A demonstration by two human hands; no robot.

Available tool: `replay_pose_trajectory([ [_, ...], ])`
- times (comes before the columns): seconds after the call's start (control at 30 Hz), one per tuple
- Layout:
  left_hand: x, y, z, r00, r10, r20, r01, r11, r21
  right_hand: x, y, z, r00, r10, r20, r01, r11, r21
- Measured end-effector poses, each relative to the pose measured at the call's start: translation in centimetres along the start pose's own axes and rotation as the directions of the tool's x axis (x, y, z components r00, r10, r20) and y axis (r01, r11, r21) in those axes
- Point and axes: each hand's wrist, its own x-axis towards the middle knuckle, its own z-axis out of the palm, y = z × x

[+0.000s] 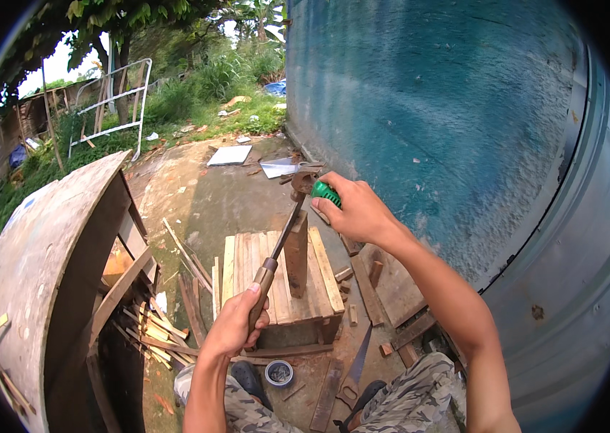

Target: The person sits on the ground and uses a hand saw to cut a wooden plank. They then use a hammer to drive nails into the wood, assembling a small wooden structure.

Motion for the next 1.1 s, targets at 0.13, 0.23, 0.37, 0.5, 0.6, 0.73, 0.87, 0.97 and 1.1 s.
replay_pose_trajectory([
  [0.13, 0.2, 0.2, -0.3, 1.0, -0.017, 0.001, 0.017, 1.0, 0.016, 0.2, -0.3, -1.0, 0.904, -0.134, -0.407, 0.212, 0.965, 0.153],
  [0.23, 0.3, 0.1, -0.4, 1.0, -0.018, 0.01, 0.018, 1.0, 0.018, -0.4, -0.6, -0.4, 0.901, -0.105, -0.422, 0.207, 0.957, 0.204],
  [0.37, 0.5, 0.0, -0.6, 1.0, -0.021, 0.023, 0.021, 1.0, 0.005, -1.0, 0.2, 0.2, 0.998, 0.026, 0.052, -0.024, 0.998, -0.051],
  [0.5, 0.6, 0.2, -0.8, 0.999, -0.018, 0.032, 0.018, 1.0, 0.001, -1.0, 1.3, -0.2, 0.99, 0.059, -0.131, -0.047, 0.995, 0.088],
  [0.6, 0.6, 0.3, -0.7, 0.999, -0.012, 0.038, 0.011, 1.0, 0.026, -1.0, 0.7, -0.3, 0.987, 0.094, -0.13, -0.085, 0.994, 0.074],
  [0.73, 0.9, 0.8, -0.6, 0.998, -0.031, 0.049, 0.029, 0.999, 0.045, -0.7, -0.9, -1.0, 0.982, 0.178, 0.063, -0.171, 0.98, -0.103],
  [0.87, 1.2, 1.3, -0.7, 0.997, -0.034, 0.066, 0.031, 0.998, 0.05, -0.1, -0.5, -2.6, 0.986, 0.089, -0.142, -0.074, 0.992, 0.105],
  [0.97, 1.4, 1.4, -0.9, 0.997, -0.039, 0.073, 0.035, 0.998, 0.054, -0.4, 0.2, -1.9, 0.913, 0.056, -0.403, 0.087, 0.941, 0.328],
  [1.1, 1.7, 1.5, -1.0, 0.995, -0.037, 0.094, 0.031, 0.997, 0.066, -1.5, 0.3, -0.9, 0.977, -0.013, -0.212, 0.0, 0.998, -0.06],
])
